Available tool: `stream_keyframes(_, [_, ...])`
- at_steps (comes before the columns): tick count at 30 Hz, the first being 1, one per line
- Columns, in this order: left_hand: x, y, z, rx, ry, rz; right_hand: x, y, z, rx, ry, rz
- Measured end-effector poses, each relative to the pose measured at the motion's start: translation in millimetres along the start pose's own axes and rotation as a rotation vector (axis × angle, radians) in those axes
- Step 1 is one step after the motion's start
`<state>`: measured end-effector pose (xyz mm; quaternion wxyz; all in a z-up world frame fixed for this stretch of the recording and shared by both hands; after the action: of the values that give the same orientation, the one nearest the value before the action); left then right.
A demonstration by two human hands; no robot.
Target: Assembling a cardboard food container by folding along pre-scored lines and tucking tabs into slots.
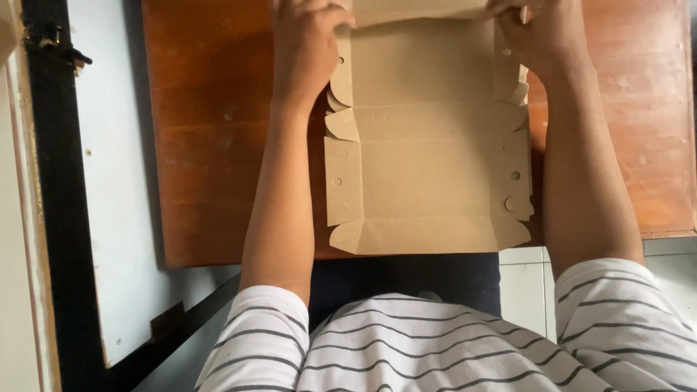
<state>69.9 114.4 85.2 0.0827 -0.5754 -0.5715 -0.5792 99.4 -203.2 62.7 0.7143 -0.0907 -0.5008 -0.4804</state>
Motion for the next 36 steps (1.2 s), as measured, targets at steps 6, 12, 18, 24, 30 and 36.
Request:
stream_keyframes(6, [-9, -1, -44, 0.018, 0.293, 0.121, -3, 12, 51, 0.044, -0.178, 0.218])
stream_keyframes(12, [-29, -7, -41, 0.105, 0.083, 0.226, -56, 42, 116, 0.117, -0.010, 0.576])
stream_keyframes(18, [-27, -15, -17, 0.312, -0.137, 0.097, -94, 69, 150, 0.392, 0.143, 0.476])
stream_keyframes(24, [-36, -18, -12, 0.347, -0.085, 0.130, -94, 65, 131, 0.264, 0.219, 0.304])
stream_keyframes(30, [-30, -15, -18, 0.364, 0.021, 0.164, -74, -5, 75, 0.572, -1.258, -0.094])
stream_keyframes(36, [-25, -15, -21, 0.384, 0.100, 0.196, -9, -13, 53, -0.076, -0.163, 0.230])
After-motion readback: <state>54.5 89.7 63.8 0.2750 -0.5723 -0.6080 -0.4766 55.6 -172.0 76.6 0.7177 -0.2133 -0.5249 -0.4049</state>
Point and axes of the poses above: each hand's wrist, its own y-axis towards the middle knuckle, its own x-axis out of the back of the hand, z = x × y, the point moved 7 cm from there along y, towards the middle knuckle, and after that the axes turned 6 degrees about z, right-handed, at the moved point
